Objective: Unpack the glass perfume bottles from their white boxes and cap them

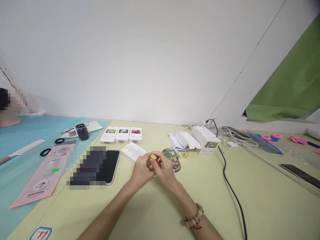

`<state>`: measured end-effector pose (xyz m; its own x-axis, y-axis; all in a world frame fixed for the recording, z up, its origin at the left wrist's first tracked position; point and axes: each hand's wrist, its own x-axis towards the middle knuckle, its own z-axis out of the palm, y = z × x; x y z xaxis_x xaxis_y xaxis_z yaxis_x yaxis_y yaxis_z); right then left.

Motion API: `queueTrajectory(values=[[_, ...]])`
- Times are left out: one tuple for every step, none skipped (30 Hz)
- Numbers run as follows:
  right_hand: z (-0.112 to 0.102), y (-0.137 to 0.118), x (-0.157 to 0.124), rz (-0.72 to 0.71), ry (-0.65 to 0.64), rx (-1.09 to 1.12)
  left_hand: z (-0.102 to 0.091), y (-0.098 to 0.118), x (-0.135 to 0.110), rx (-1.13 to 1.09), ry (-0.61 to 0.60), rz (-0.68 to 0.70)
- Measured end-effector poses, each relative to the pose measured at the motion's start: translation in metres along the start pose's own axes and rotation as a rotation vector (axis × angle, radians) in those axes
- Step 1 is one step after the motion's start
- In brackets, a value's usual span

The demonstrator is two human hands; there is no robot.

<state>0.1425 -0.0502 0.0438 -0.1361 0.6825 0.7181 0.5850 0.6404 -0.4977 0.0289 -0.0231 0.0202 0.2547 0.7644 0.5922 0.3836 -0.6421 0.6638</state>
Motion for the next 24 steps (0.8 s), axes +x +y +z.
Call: queueTrajectory(values=[[0.000, 0.000, 0.000, -0.009, 0.013, -0.001, 0.000, 0.002, 0.000, -0.051, -0.009, -0.011], [0.000, 0.000, 0.000, -0.019, 0.021, -0.001, 0.000, 0.003, -0.001, -0.108, -0.023, -0.020], [0.000, 0.000, 0.001, -0.026, 0.023, 0.001, 0.001, 0.004, -0.001, -0.163, -0.042, -0.029], [0.000, 0.000, 0.001, -0.031, 0.022, 0.009, 0.000, 0.004, 0.000, -0.211, -0.064, -0.038], [0.000, 0.000, 0.001, -0.035, 0.018, 0.020, 0.000, 0.004, 0.000, -0.247, -0.089, -0.044], [0.001, 0.000, 0.002, -0.035, 0.014, 0.034, -0.001, 0.003, 0.001, -0.273, -0.116, -0.046], [0.001, 0.000, 0.002, -0.032, 0.011, 0.049, -0.002, 0.003, 0.002, -0.291, -0.140, -0.045], [0.002, 0.000, 0.002, -0.023, 0.010, 0.063, -0.003, 0.002, 0.002, -0.306, -0.161, -0.040], [0.003, 0.000, 0.002, -0.011, 0.010, 0.075, -0.004, 0.001, 0.003, -0.319, -0.175, -0.033], [0.004, 0.001, 0.001, 0.003, 0.010, 0.083, -0.005, 0.000, 0.004, -0.330, -0.184, -0.027], [0.004, 0.002, 0.001, 0.018, 0.013, 0.085, -0.005, 0.000, 0.004, -0.338, -0.189, -0.022], [0.005, 0.002, 0.001, 0.031, 0.015, 0.084, -0.006, -0.001, 0.004, -0.346, -0.191, -0.020], [0.005, 0.003, 0.000, 0.043, 0.018, 0.083, -0.006, -0.001, 0.005, -0.353, -0.193, -0.022], [0.006, 0.003, 0.000, 0.052, 0.021, 0.082, -0.006, 0.000, 0.005, -0.358, -0.196, -0.026], [0.006, 0.003, -0.001, 0.059, 0.025, 0.084, -0.006, 0.000, 0.004, -0.361, -0.198, -0.032], [0.006, 0.003, -0.001, 0.068, 0.031, 0.090, -0.007, 0.002, 0.004, -0.364, -0.201, -0.038], [0.006, 0.002, -0.001, 0.078, 0.038, 0.100, -0.008, 0.003, 0.004, -0.369, -0.205, -0.044], [0.006, 0.002, -0.001, 0.090, 0.043, 0.114, -0.009, 0.004, 0.004, -0.372, -0.208, -0.050], [0.007, 0.001, -0.001, 0.104, 0.048, 0.128, -0.011, 0.005, 0.003, -0.370, -0.211, -0.055], [0.007, 0.000, -0.001, 0.118, 0.051, 0.145, -0.012, 0.006, 0.003, -0.362, -0.214, -0.060], [0.008, -0.001, -0.002, 0.129, 0.054, 0.161, -0.013, 0.007, 0.003, -0.347, -0.216, -0.066], [0.008, -0.002, -0.002, 0.138, 0.057, 0.174, -0.014, 0.007, 0.003, -0.326, -0.217, -0.071], [0.008, -0.002, -0.002, 0.143, 0.062, 0.181, -0.014, 0.007, 0.003, -0.302, -0.218, -0.076], [0.009, -0.002, -0.003, 0.146, 0.067, 0.181, -0.014, 0.006, 0.003, -0.282, -0.219, -0.080]])
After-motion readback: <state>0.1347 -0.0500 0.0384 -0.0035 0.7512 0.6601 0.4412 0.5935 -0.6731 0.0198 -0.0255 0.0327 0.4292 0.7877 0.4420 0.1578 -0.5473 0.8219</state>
